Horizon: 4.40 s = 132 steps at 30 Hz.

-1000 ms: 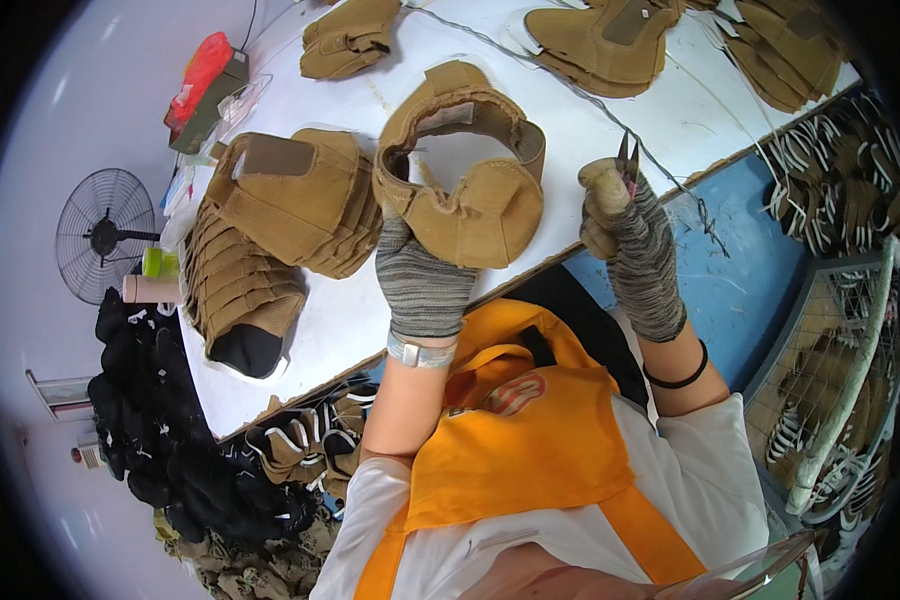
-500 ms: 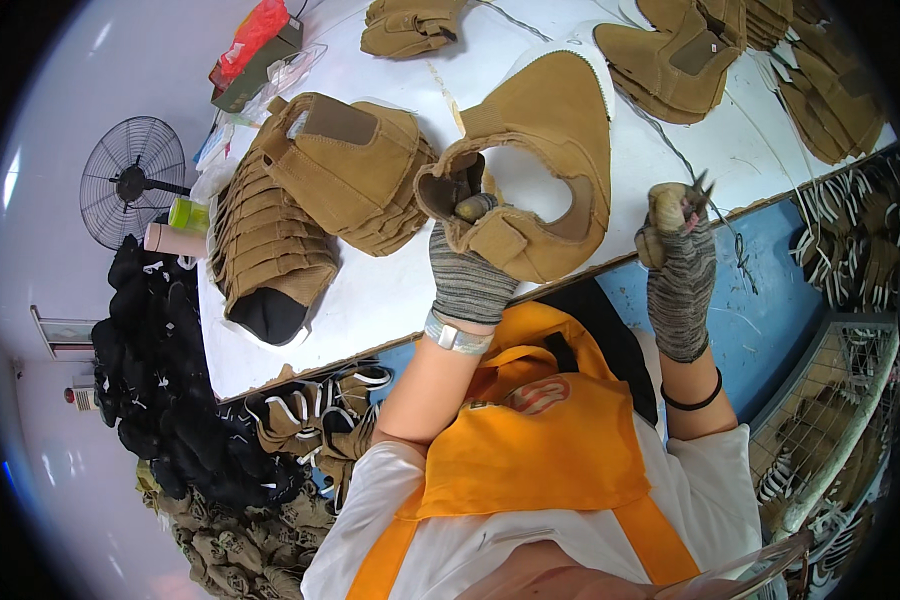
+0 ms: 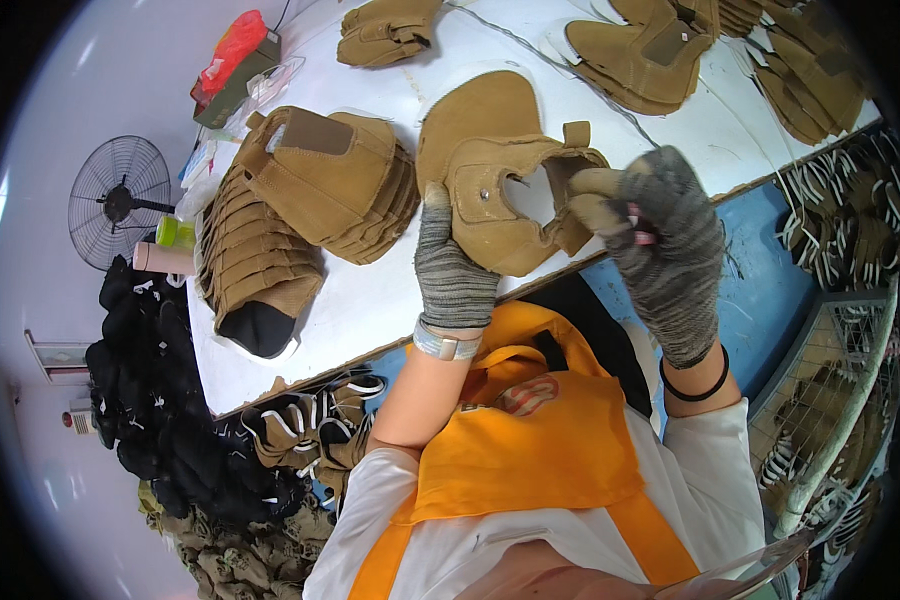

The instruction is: The person picks up boot uppers from a stack on a table, uses thread nippers to clip loose threads from the edges and inside of the panels, and then places the finished parts onto a growing stack.

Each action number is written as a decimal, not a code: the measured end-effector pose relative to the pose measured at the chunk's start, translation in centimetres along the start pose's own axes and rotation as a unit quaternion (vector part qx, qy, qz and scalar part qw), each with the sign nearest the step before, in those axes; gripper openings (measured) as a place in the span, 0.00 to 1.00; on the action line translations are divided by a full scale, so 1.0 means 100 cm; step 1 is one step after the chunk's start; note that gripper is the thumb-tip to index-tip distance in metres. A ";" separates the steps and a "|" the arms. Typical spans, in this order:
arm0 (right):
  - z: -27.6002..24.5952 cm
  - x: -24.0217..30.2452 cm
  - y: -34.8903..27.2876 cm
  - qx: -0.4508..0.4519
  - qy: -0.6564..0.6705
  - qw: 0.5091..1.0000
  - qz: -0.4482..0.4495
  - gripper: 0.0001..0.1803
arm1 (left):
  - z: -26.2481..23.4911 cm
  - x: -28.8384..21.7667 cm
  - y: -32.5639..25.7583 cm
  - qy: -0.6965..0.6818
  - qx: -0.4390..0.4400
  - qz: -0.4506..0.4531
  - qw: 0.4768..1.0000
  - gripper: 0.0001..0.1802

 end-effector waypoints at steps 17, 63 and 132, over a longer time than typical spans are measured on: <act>-0.023 -0.074 -0.016 0.015 0.059 0.966 0.250 0.15 | 0.009 -0.012 -0.003 0.008 0.017 0.023 1.000 0.25; 0.031 -0.110 -0.099 -0.022 0.394 0.709 0.585 0.18 | -0.006 -0.019 -0.016 0.243 0.076 0.085 0.963 0.45; 0.258 0.038 0.107 0.161 0.513 0.665 0.519 0.05 | 0.056 -0.288 -0.050 0.399 -0.035 0.470 0.787 0.17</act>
Point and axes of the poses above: each hand's wrist, its own y-axis towards the middle knuckle, its own z-axis out of the palm, x = y × z, the point moved 9 cm from there along y, towards the middle knuckle, and after that the axes turned 11 degrees about -x, right-handed, at the moved point
